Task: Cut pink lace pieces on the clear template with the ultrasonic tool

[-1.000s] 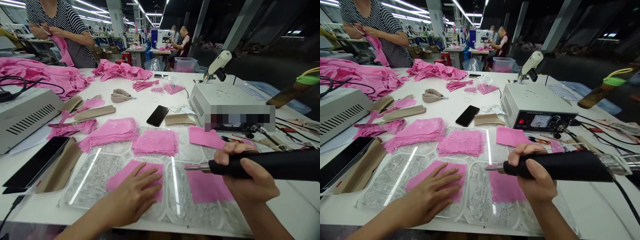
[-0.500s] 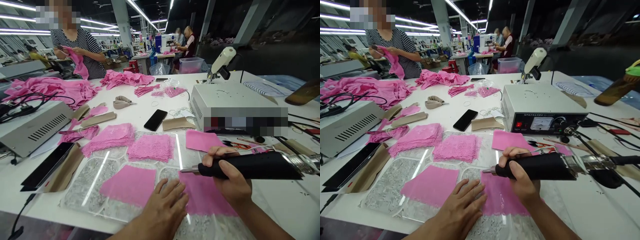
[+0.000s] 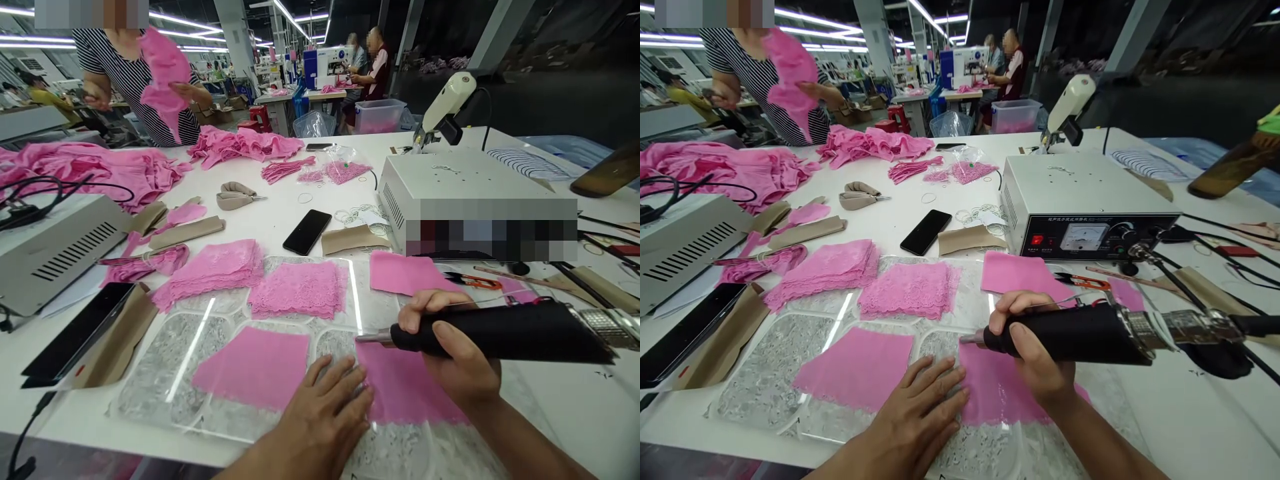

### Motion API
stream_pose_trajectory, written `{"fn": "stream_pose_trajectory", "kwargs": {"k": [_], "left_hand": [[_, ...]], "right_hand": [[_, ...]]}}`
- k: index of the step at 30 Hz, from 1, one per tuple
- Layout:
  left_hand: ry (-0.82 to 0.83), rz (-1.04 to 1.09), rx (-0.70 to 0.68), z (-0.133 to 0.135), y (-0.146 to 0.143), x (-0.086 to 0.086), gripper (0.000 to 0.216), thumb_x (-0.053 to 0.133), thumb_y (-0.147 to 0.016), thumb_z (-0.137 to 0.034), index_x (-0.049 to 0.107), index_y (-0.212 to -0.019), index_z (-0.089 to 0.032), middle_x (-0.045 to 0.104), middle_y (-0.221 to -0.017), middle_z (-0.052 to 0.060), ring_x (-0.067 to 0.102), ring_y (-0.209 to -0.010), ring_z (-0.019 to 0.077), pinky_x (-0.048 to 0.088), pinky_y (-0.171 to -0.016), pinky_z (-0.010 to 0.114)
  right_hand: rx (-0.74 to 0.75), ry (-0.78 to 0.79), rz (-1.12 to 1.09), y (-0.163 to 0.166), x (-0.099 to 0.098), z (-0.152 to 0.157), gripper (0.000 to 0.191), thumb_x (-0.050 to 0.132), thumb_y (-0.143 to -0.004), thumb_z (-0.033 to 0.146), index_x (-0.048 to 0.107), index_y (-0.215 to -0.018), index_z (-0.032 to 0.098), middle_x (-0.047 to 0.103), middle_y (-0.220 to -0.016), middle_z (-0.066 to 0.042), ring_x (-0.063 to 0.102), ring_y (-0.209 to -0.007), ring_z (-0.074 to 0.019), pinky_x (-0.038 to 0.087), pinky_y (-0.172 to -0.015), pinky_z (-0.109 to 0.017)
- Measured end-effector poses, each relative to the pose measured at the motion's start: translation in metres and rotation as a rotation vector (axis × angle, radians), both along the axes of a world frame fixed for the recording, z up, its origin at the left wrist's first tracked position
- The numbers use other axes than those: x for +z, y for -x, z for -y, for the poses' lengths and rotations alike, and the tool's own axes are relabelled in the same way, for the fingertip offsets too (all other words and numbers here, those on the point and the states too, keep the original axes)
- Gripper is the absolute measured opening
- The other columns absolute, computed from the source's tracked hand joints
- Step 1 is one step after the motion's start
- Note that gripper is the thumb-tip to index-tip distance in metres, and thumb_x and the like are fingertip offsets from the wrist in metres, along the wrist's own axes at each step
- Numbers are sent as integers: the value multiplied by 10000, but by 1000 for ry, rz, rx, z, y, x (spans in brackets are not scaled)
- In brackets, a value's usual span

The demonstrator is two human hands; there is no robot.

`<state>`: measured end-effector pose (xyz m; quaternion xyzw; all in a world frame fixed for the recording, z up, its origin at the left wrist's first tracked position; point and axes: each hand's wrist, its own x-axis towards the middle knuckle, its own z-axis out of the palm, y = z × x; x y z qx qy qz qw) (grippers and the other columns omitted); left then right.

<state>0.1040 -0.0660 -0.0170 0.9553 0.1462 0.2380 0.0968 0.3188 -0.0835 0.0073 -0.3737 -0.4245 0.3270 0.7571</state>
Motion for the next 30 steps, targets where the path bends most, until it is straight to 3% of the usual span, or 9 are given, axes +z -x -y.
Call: {"fn": "stream_pose_trajectory", "kwargs": {"k": [9, 16, 30], "left_hand": [[-12, -69, -34, -1, 2, -5, 303, 462, -977, -193, 585, -1247, -127, 627, -1295, 124, 526, -1283, 272, 437, -1056, 473], [-7, -71, -131, 4, 5, 10, 244, 478, -995, -247, 622, -1166, -149, 671, -1231, 78, 566, -1233, 201, 417, -1083, 356], [26, -18, -134, 5, 4, 13, 241, 493, -982, -228, 618, -1157, -117, 684, -1180, 103, 575, -1207, 221, 442, -1029, 361]], "right_hand": [[-4, -13, 33, 1, -1, -1, 30, 606, -860, 228, 603, -889, 236, 564, -852, -9, 573, -665, -133, 533, -622, -320], [37, -1, -96, -2, 10, 10, 59, 627, -819, 250, 632, -870, 219, 562, -842, -3, 563, -605, -115, 527, -532, -290], [102, 43, -98, 1, 10, 16, 110, 691, -808, 299, 631, -852, 217, 569, -800, 2, 575, -571, -109, 521, -540, -284]]}}
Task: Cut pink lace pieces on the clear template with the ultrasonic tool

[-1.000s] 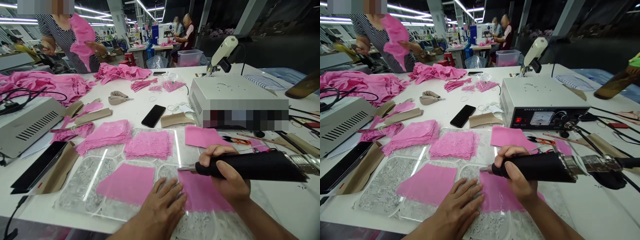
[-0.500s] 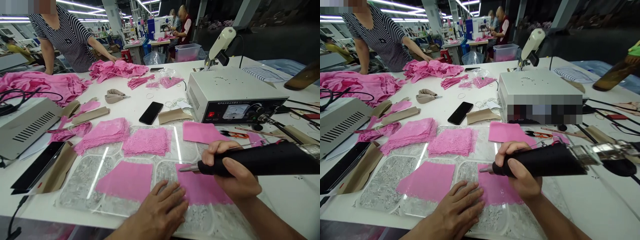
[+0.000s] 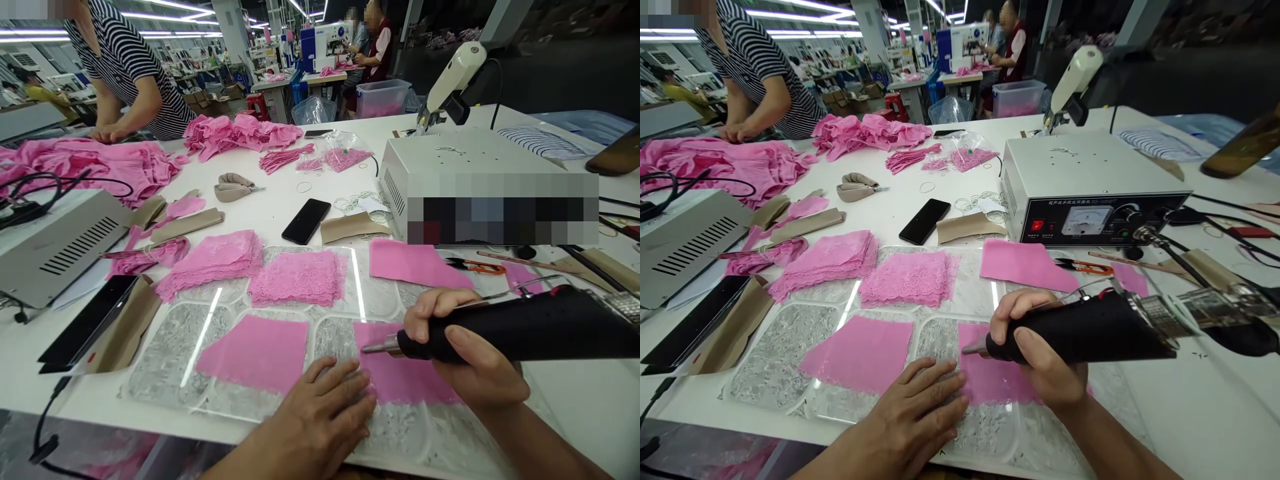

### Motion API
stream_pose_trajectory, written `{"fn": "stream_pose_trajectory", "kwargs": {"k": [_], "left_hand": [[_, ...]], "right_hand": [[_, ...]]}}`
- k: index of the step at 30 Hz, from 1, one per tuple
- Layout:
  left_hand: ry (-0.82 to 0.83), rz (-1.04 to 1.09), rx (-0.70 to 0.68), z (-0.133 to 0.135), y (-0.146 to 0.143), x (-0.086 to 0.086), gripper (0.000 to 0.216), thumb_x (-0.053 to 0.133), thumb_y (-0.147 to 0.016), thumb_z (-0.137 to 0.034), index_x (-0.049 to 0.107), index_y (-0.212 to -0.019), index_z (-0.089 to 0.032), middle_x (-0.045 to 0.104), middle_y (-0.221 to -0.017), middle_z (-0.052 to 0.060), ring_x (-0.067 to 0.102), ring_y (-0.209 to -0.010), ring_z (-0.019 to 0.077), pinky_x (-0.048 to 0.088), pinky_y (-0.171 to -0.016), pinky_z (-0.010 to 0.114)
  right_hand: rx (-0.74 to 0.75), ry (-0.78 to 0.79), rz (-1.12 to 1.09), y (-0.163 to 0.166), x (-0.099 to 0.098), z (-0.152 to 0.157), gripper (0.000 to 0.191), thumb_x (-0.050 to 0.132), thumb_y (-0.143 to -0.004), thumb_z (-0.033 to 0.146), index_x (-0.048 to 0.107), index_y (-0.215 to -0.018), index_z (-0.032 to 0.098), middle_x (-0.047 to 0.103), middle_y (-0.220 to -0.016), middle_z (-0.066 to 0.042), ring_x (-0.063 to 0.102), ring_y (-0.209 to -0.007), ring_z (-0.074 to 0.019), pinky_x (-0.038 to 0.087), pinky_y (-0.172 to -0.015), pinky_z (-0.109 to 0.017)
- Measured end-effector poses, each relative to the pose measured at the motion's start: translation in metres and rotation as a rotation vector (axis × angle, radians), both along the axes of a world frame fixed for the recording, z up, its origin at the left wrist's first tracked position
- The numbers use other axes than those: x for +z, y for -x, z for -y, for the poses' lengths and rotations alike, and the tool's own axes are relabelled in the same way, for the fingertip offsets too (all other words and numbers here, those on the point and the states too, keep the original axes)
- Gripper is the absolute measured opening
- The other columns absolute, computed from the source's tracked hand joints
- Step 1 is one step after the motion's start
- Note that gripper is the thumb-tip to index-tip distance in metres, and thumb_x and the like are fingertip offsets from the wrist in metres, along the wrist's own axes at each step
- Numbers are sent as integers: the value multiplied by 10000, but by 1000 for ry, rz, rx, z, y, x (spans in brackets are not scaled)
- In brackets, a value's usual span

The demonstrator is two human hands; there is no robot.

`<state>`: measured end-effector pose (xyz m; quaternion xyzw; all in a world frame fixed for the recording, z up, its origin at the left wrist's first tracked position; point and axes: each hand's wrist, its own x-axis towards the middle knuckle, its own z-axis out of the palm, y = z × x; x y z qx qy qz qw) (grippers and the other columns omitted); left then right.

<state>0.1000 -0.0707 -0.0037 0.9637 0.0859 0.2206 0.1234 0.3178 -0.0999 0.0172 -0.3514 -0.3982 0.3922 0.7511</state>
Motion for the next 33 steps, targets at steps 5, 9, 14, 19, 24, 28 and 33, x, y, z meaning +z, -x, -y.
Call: {"fn": "stream_pose_trajectory", "kwargs": {"k": [5, 9, 14, 19, 24, 28, 33], "left_hand": [[6, -19, -12, -1, 0, -1, 247, 500, -976, -222, 612, -1166, -110, 679, -1185, 113, 572, -1211, 231, 448, -1022, 369], [4, -50, -34, -2, 2, -2, 270, 482, -980, -211, 600, -1195, -98, 668, -1215, 129, 566, -1226, 250, 456, -1023, 397], [-20, -1, -66, 1, 3, -2, 245, 486, -975, -202, 617, -1156, -101, 696, -1159, 125, 599, -1180, 229, 482, -998, 360], [-8, 7, -65, 1, 2, -2, 244, 488, -968, -201, 615, -1150, -97, 702, -1141, 136, 604, -1173, 227, 510, -952, 347], [5, -45, -67, 2, 2, -3, 262, 502, -964, -211, 608, -1177, -102, 690, -1169, 136, 610, -1161, 232, 522, -932, 355], [24, -44, -69, 1, 2, -2, 270, 491, -969, -211, 603, -1188, -100, 689, -1167, 138, 617, -1142, 234, 528, -911, 352], [35, -28, -73, 1, 1, 3, 256, 476, -976, -201, 609, -1171, -100, 696, -1137, 141, 629, -1106, 235, 536, -893, 358]], "right_hand": [[14, -13, 32, 2, -3, 0, 90, 669, -830, 295, 624, -861, 224, 575, -805, -1, 571, -581, -117, 512, -536, -290], [14, -25, 69, 3, -3, -1, 66, 650, -846, 280, 613, -858, 227, 577, -810, 0, 570, -597, -122, 515, -556, -301], [27, -16, 14, 1, 6, 5, 104, 680, -820, 308, 625, -855, 226, 569, -786, 1, 560, -560, -113, 503, -508, -275], [70, 0, 35, 1, 9, 12, 89, 659, -828, 307, 619, -851, 231, 559, -764, 1, 550, -535, -117, 502, -477, -279], [83, -19, 77, 2, 5, 13, 94, 646, -845, 301, 603, -860, 219, 567, -771, -5, 562, -544, -121, 511, -500, -289], [86, -29, 95, 5, 2, 12, 71, 627, -858, 280, 587, -859, 221, 565, -776, 1, 565, -556, -120, 509, -510, -287], [76, -43, 62, 4, 4, 10, 58, 624, -847, 274, 598, -855, 222, 567, -764, 3, 562, -548, -120, 494, -498, -282]]}}
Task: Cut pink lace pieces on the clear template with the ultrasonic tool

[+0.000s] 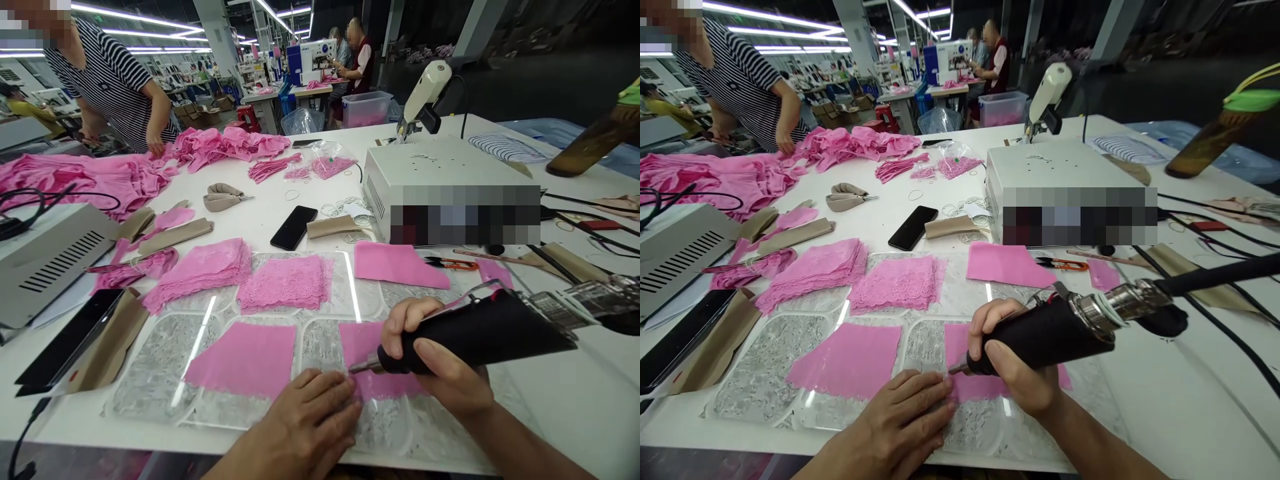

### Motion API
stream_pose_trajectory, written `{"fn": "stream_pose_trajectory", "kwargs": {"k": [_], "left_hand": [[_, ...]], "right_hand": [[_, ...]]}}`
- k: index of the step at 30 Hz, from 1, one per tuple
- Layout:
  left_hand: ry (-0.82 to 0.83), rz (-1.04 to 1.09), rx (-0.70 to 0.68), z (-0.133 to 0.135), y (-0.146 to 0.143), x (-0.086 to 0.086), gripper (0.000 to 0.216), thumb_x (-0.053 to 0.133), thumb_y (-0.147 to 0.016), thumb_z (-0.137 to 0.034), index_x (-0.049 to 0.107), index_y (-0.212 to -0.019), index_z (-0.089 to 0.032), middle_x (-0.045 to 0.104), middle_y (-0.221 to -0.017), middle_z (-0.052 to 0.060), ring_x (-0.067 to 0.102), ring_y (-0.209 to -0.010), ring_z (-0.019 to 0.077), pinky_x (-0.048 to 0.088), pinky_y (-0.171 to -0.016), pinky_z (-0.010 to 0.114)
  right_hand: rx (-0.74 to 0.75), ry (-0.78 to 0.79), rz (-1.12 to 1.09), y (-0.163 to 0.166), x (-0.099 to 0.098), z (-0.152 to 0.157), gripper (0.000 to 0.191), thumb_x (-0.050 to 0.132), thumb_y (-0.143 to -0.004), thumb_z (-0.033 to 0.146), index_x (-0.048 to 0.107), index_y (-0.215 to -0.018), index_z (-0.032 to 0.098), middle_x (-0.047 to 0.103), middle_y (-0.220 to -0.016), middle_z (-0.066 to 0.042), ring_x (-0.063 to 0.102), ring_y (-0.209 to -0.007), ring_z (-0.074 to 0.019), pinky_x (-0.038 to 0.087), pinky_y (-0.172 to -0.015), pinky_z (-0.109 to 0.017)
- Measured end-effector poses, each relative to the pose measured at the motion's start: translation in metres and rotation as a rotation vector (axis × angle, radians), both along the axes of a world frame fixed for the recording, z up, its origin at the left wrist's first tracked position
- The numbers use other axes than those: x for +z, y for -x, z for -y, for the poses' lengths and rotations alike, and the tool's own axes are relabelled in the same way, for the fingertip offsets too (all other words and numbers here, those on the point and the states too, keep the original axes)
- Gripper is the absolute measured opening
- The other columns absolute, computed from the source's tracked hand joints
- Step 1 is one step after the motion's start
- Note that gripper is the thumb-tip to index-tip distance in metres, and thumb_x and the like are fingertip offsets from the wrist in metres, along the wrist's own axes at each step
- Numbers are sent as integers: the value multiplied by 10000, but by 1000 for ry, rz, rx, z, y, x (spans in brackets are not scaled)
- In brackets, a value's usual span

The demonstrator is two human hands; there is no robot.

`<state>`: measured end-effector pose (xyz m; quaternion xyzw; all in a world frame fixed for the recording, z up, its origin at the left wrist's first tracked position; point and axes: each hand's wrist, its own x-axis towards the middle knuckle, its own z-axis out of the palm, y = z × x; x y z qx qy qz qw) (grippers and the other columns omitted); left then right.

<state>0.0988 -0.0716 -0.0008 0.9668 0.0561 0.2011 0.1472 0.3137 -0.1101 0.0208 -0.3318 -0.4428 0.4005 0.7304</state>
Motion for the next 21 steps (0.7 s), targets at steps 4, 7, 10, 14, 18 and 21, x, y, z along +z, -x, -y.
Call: {"fn": "stream_pose_trajectory", "kwargs": {"k": [4, 7, 10, 14, 18, 21], "left_hand": [[-7, 18, 25, -1, -3, 5, 246, 476, -973, -178, 620, -1162, -115, 705, -1121, 128, 641, -1073, 212, 545, -884, 333], [-75, 39, 87, -6, -9, 3, 283, 448, -961, -119, 614, -1191, -110, 695, -1153, 131, 633, -1104, 224, 542, -905, 357], [-148, 36, 155, -13, -19, -5, 312, 440, -951, -109, 620, -1206, -122, 672, -1214, 127, 608, -1163, 250, 531, -939, 390], [-189, 37, 196, -20, -31, -18, 317, 447, -960, -153, 626, -1220, -136, 645, -1267, 123, 565, -1232, 265, 512, -977, 410], [-221, 14, 211, -22, -34, -25, 333, 449, -965, -173, 611, -1255, -149, 628, -1302, 109, 551, -1252, 271, 472, -1029, 443], [-221, -5, 209, -23, -34, -26, 337, 459, -966, -173, 600, -1272, -145, 621, -1314, 110, 548, -1261, 271, 451, -1054, 448]], "right_hand": [[-204, 3, -82, -26, 11, 2, 71, 656, -781, 277, 638, -817, 219, 568, -776, 0, 550, -557, -119, 495, -494, -282], [-419, -12, -70, -54, 15, 9, 63, 647, -726, 250, 647, -777, 213, 551, -784, -11, 524, -571, -125, 501, -513, -307], [-563, -8, -36, -70, 10, 16, 55, 628, -709, 228, 629, -761, 209, 546, -794, -17, 524, -584, -128, 501, -535, -319], [-598, 39, -50, -69, -2, 18, 57, 613, -734, 241, 606, -782, 211, 544, -805, -11, 538, -584, -129, 495, -524, -313], [-593, 44, -50, -65, -7, 16, 69, 617, -740, 251, 598, -796, 216, 537, -815, -10, 545, -588, -130, 498, -521, -309], [-581, 51, -52, -67, -8, 15, 66, 610, -747, 249, 599, -803, 216, 536, -816, -11, 551, -596, -131, 501, -526, -304]]}}
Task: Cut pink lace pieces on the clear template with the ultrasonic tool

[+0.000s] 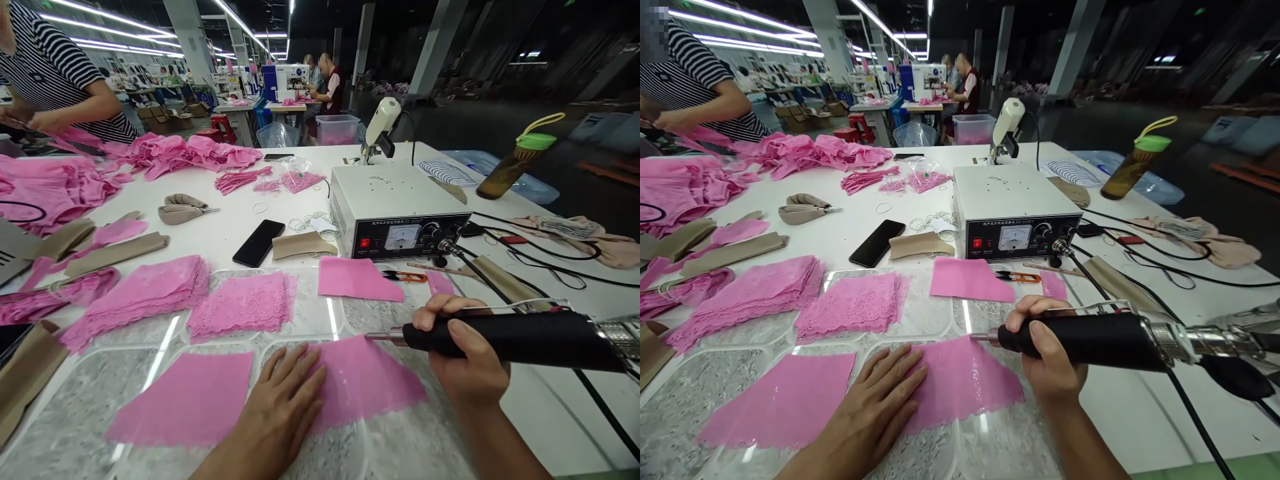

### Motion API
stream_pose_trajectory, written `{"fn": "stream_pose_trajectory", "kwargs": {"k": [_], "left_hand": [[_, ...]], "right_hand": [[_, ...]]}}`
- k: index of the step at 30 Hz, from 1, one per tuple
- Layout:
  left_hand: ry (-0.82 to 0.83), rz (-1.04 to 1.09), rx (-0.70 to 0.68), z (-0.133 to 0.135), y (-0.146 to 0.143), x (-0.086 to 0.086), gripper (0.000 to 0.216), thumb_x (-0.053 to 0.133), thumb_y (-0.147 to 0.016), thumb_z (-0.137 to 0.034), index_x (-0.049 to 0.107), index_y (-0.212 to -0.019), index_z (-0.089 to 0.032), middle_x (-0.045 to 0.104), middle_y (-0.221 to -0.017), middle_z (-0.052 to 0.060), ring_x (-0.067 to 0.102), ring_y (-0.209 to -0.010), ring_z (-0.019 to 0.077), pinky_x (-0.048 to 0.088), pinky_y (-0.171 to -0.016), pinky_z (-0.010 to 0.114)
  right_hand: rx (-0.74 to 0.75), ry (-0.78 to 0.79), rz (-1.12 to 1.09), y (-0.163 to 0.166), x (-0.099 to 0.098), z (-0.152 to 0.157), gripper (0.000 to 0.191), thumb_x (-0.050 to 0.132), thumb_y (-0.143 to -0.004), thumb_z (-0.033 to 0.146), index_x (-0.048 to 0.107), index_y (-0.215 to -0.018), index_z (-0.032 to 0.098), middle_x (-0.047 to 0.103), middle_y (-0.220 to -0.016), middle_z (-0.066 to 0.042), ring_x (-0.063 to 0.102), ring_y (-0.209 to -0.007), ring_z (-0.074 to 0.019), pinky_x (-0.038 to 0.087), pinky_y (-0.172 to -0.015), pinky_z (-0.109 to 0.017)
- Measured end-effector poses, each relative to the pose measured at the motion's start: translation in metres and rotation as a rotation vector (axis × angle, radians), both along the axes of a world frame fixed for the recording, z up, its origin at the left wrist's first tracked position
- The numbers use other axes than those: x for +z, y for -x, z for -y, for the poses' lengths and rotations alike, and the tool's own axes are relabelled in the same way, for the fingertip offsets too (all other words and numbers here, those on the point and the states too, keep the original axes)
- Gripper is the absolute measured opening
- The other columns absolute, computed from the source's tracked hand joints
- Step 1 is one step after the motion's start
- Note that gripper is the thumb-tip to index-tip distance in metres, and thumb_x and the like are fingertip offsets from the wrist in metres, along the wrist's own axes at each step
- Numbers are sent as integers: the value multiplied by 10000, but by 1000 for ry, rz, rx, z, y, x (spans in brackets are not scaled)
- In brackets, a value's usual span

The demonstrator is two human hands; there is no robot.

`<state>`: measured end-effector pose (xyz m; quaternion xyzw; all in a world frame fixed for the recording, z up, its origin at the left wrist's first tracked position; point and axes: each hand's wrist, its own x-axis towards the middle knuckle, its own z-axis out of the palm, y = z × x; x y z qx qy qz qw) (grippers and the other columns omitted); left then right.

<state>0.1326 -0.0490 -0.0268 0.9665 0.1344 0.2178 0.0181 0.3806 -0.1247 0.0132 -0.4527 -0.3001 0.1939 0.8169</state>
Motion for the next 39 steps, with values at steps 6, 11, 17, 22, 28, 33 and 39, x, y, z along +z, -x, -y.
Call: {"fn": "stream_pose_trajectory", "kwargs": {"k": [6, 11, 17, 22, 28, 33, 39], "left_hand": [[27, 8, 3, 0, 0, -2, 346, 440, -979, -176, 588, -1290, -144, 600, -1340, 121, 515, -1299, 279, 421, -1084, 467], [23, 1, 5, 1, 0, -2, 335, 431, -982, -177, 599, -1270, -137, 604, -1334, 125, 530, -1282, 285, 438, -1065, 477], [47, 5, 11, 4, 0, -2, 327, 430, -984, -174, 588, -1268, -134, 606, -1327, 131, 518, -1292, 287, 446, -1049, 496], [48, 15, 20, 4, 0, 2, 304, 429, -990, -184, 591, -1241, -131, 627, -1299, 118, 540, -1263, 302, 469, -1009, 510], [65, 76, 48, 2, 3, 2, 287, 449, -990, -201, 604, -1225, -143, 648, -1262, 109, 568, -1226, 281, 453, -1022, 482], [84, 88, 70, 3, 5, 1, 279, 461, -984, -203, 604, -1215, -140, 654, -1247, 117, 570, -1225, 286, 462, -1005, 486], [88, 79, 76, 3, 5, 2, 272, 464, -991, -224, 601, -1215, -153, 659, -1250, 106, 571, -1233, 275, 475, -1000, 475]], "right_hand": [[-22, 3, -1, -2, 0, 0, 65, 608, -719, 232, 615, -781, 211, 541, -796, -11, 551, -568, -128, 504, -510, -308], [-16, 14, 43, -2, 0, 0, 55, 608, -732, 228, 622, -785, 219, 548, -787, -12, 546, -583, -133, 500, -528, -311], [-45, 17, 34, -2, -1, 2, 68, 610, -696, 209, 619, -763, 208, 556, -775, -10, 528, -577, -132, 488, -559, -331], [-45, 6, 7, 8, 3, 0, 97, 591, -678, 200, 627, -766, 216, 555, -773, -5, 508, -561, -124, 478, -562, -332], [27, 10, 49, 15, 1, -4, 85, 617, -709, 202, 638, -790, 216, 575, -775, -6, 533, -562, -122, 493, -547, -318], [30, 6, 63, 12, -1, -4, 58, 649, -689, 207, 633, -744, 199, 581, -738, -1, 531, -541, -119, 498, -530, -312], [24, 31, 59, 11, 1, -5, 77, 647, -666, 198, 628, -741, 194, 587, -729, 3, 530, -548, -119, 509, -538, -314]]}}
